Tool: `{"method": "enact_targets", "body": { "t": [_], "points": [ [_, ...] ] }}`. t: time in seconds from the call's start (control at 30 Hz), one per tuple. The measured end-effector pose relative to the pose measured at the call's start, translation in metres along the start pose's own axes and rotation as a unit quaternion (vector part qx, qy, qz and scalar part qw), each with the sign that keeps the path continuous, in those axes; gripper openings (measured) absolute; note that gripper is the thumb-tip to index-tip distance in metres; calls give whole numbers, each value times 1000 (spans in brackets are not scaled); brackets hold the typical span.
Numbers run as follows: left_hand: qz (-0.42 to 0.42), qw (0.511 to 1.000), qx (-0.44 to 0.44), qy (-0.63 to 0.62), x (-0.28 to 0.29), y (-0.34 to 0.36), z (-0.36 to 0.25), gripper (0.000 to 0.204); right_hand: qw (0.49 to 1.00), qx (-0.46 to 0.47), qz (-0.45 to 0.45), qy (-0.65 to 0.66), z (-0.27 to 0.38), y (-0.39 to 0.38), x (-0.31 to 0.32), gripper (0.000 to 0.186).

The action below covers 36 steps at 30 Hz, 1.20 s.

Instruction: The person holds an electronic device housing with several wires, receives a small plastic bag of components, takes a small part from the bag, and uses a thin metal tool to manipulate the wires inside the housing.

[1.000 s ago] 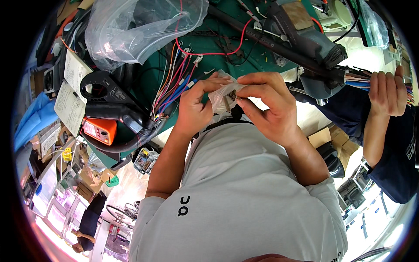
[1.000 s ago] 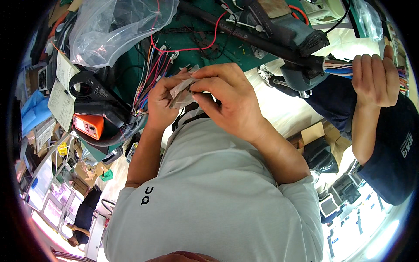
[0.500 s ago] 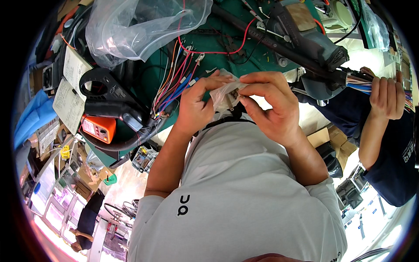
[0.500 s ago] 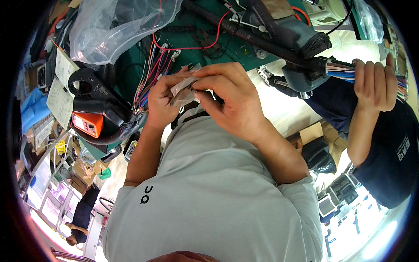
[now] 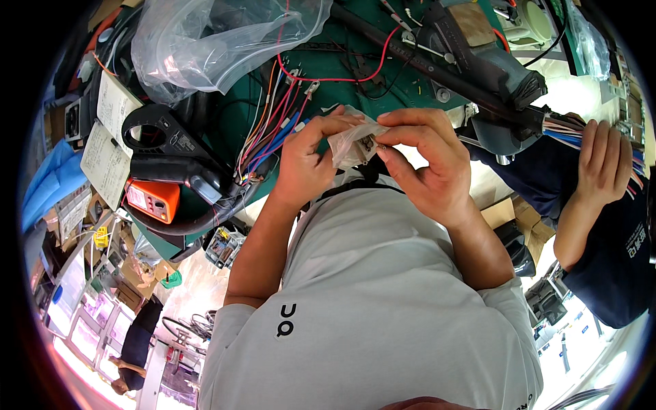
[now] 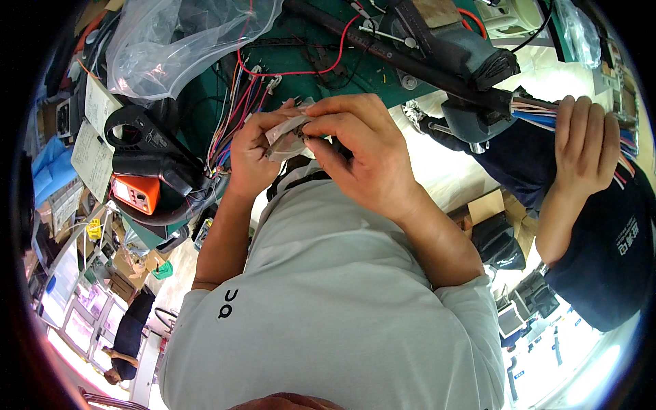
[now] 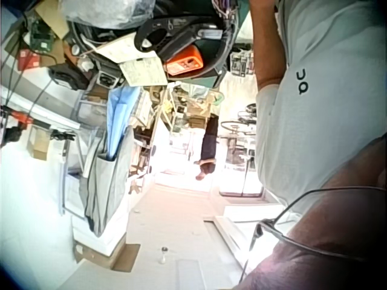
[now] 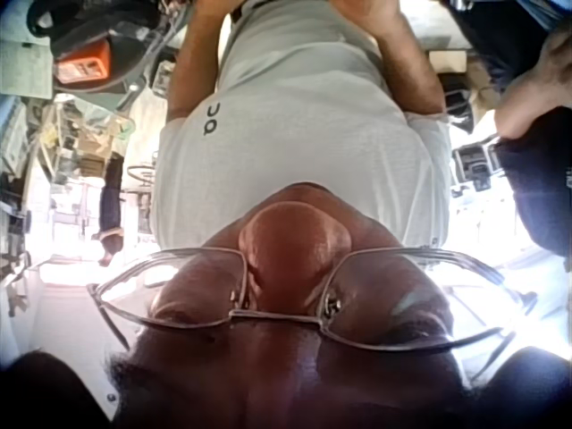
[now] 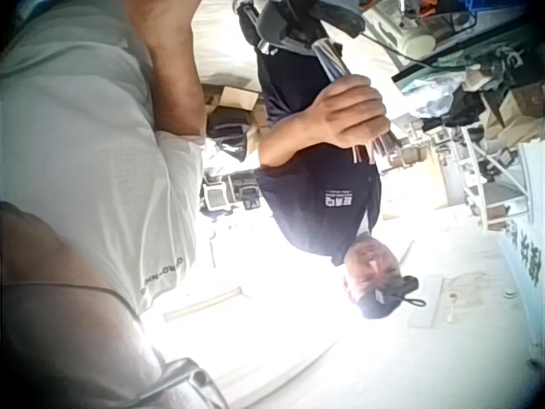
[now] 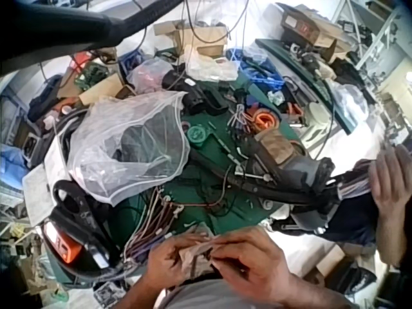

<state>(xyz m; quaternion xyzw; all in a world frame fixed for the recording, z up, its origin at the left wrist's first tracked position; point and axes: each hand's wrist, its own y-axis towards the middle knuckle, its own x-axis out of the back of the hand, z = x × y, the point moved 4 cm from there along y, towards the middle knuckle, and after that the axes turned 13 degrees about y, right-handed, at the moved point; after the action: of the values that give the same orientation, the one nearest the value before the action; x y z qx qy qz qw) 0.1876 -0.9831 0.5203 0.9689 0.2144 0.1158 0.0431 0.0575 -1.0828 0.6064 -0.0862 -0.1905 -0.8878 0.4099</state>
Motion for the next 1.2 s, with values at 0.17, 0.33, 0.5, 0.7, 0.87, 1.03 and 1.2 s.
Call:
{"method": "enact_targets", "body": {
  "t": [0.17, 0.33, 0.5, 0.7, 0.87, 1.03, 1.2],
  "points": [
    [-2, 1000, -5, 2, 0, 1, 0, 15, 1000, -3, -1, 2, 0, 0, 1, 23],
    [0, 1000, -8, 6, 0, 1, 0, 16, 1000, -9, -3, 7, -1, -1, 1, 22],
    [-4, 1000, -10, 9, 0, 2, 0, 17, 1000, -11, -5, 7, -1, 0, 1, 23],
    [-1, 1000, -9, 2, -1, 2, 1, 16, 1000, -7, -7, 5, -1, 0, 1, 23],
    [-7, 1000, -8, 2, -1, 2, 0, 16, 1000, -4, -6, -1, 1, 0, 2, 23],
    [-9, 1000, -8, 0, -2, 2, -1, 16, 1000, 0, -4, -5, 2, 0, 3, 22],
    [-2, 1000, 0, -1, -3, 1, 2, 17, 1000, -5, -5, -1, 1, 0, 3, 22]
  ]
}}
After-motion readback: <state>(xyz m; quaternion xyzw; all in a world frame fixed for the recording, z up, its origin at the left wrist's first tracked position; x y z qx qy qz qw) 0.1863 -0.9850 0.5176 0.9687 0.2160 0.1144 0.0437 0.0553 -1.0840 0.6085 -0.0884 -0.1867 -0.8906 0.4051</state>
